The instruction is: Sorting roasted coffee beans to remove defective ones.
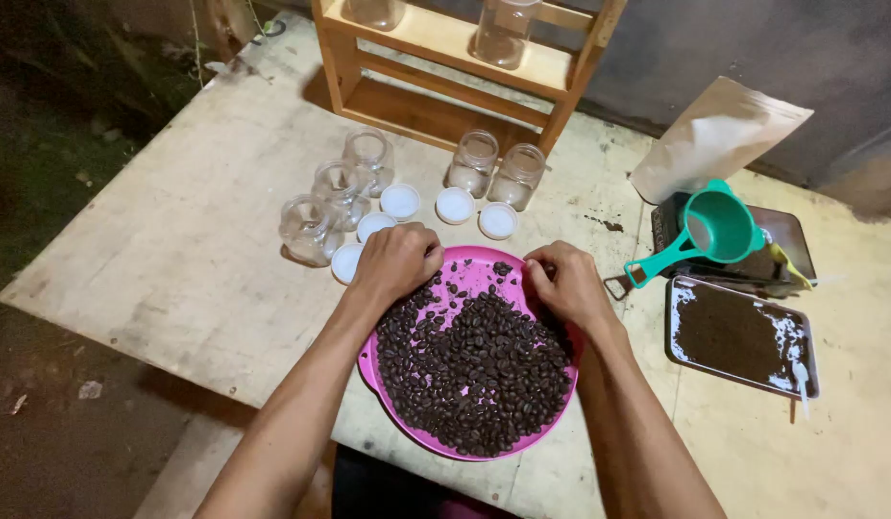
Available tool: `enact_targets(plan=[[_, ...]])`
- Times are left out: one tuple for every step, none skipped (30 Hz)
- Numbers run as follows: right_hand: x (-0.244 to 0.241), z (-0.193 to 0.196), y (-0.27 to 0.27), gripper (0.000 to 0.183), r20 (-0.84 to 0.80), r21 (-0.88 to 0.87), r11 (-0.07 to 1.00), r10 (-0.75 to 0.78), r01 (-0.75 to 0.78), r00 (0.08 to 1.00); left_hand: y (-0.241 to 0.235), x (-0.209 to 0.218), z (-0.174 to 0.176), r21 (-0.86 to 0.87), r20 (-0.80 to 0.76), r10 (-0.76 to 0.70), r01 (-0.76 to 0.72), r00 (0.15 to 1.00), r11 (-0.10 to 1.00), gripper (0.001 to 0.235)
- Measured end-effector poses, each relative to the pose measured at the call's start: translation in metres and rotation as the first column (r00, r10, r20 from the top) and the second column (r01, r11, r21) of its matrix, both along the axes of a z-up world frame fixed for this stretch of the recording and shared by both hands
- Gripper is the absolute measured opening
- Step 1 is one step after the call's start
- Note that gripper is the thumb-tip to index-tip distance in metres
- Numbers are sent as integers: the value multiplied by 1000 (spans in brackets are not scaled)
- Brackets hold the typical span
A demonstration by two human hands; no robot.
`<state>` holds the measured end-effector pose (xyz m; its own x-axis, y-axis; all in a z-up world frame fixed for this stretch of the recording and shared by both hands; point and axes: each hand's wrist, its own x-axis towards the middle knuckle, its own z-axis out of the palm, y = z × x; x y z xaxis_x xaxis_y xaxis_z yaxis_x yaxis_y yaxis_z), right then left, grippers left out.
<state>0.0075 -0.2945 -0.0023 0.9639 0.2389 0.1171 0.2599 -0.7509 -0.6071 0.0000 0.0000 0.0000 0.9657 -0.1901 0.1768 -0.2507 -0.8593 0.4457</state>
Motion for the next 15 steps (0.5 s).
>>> enact_targets(plan=[[-2, 1, -2, 17, 0, 0, 1000, -7, 7, 1000, -3, 0, 2, 0, 0, -7, 7, 1000, 1000, 25], [-4, 3, -5, 17, 2, -19, 1000, 6, -6, 1000, -5, 0, 4, 1, -7, -10, 10, 1000, 1000, 25], [-7, 4, -7, 18, 4, -37, 999, 21, -21, 1000, -8, 0, 6, 3, -14, -13, 13, 1000, 1000, 26], [-8, 2, -10, 18, 3, -38, 999, 15, -15, 1000, -12, 2, 4, 2, -14, -19, 19, 1000, 1000, 26], [-9, 1, -14, 18, 9, -49, 999, 7, -7, 1000, -17, 4, 2, -3, -6, -25, 25, 1000, 1000, 25], [-10, 0, -18, 18, 14, -60, 998, 0, 1, 1000, -21, 6, 1, -8, 2, -31, 31, 1000, 999, 24], [-13, 1, -21, 18, 13, -62, 998, -8, 8, 1000, -25, 9, -4, -10, 1, -38, 38, 999, 999, 24], [-16, 3, -25, 17, 30, -85, 996, -10, 12, 1000, -29, 12, -9, -16, 3, -51, 51, 999, 999, 24], [-20, 4, -29, 17, 47, -108, 994, -12, 17, 999, -34, 15, -14, -21, 5, -64, 64, 998, 998, 24], [-21, 3, -33, 17, 47, -108, 994, -20, 25, 999, -39, 17, -15, -22, 5, -73, 73, 997, 997, 24], [-23, 1, -37, 16, 59, -107, 993, -35, 41, 998, -43, 19, -17, -22, 8, -79, 80, 997, 997, 24], [-24, 0, -41, 15, 71, -105, 993, -50, 57, 996, -48, 21, -18, -22, 11, -86, 87, 996, 996, 23], [-25, -1, -44, 15, 71, -105, 992, -56, 63, 996, -52, 20, -15, -22, 11, -93, 93, 996, 995, 23], [-26, -2, -47, 16, 55, -124, 989, -79, 85, 995, -56, 19, -11, -17, 10, -103, 103, 995, 995, 24], [-26, -2, -50, 16, 40, -143, 984, -101, 106, 994, -59, 19, -6, -11, 10, -112, 112, 994, 994, 24]])
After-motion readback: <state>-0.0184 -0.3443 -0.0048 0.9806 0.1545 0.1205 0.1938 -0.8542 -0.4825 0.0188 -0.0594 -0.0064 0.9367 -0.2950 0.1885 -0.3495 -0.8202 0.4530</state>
